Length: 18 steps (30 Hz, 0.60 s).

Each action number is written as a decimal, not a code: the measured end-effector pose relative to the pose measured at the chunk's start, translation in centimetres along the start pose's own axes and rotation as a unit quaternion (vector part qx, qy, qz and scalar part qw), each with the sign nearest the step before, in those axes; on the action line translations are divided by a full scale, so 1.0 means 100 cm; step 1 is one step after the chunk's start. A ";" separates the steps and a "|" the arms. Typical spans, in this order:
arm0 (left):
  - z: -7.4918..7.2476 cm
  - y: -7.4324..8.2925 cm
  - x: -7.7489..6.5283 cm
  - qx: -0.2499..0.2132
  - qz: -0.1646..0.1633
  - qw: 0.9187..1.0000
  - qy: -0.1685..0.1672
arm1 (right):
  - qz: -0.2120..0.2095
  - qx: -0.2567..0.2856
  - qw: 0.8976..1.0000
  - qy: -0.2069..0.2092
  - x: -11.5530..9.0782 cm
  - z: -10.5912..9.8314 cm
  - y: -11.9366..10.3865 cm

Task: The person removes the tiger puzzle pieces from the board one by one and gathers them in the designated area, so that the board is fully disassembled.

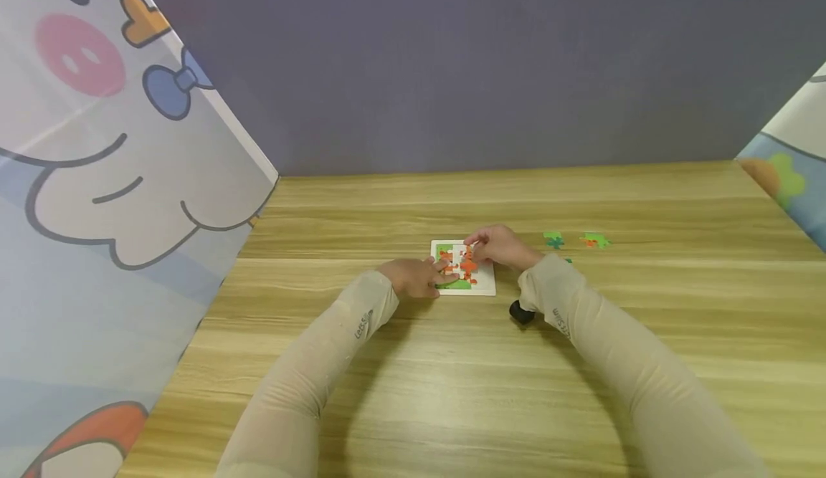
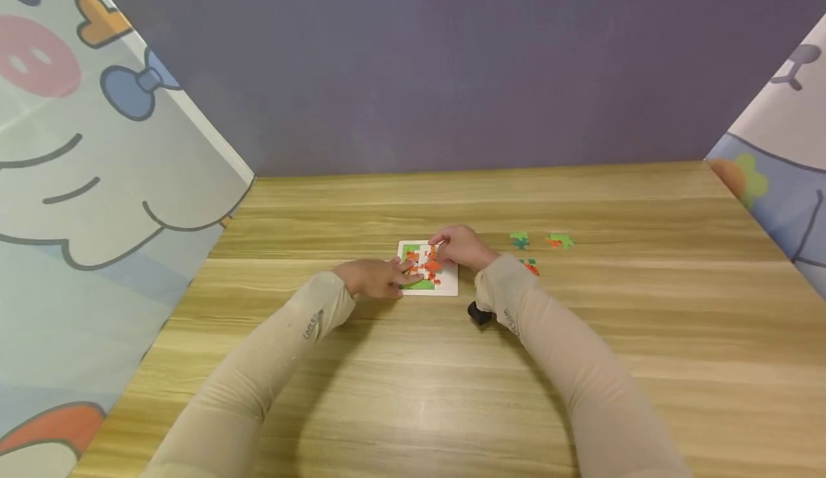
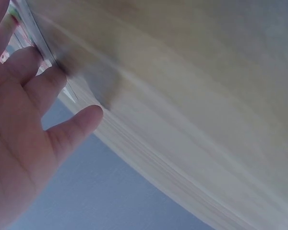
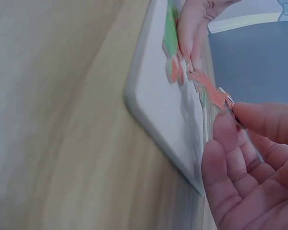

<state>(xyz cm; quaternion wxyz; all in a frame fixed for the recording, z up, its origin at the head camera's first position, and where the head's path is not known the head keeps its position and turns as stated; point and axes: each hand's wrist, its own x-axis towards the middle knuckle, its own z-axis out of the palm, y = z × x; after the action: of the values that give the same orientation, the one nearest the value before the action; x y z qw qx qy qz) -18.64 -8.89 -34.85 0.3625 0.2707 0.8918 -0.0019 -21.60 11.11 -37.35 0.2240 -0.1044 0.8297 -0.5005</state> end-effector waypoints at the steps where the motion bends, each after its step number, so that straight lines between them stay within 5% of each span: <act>1: -0.001 0.000 0.000 0.003 -0.002 1.000 -0.002 | 0.003 0.005 1.000 0.002 -0.001 -0.001 0.000; 18: 0.000 -0.003 0.000 0.010 0.001 1.000 0.002 | 0.001 -0.006 1.000 0.023 -0.024 -0.033 0.015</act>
<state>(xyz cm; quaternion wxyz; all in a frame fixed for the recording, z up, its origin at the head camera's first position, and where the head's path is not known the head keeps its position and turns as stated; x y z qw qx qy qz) -18.75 -9.12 -34.92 0.3583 0.2753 0.8920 -0.0100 -20.97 15.40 -36.67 0.2053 -0.0933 0.8377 -0.4975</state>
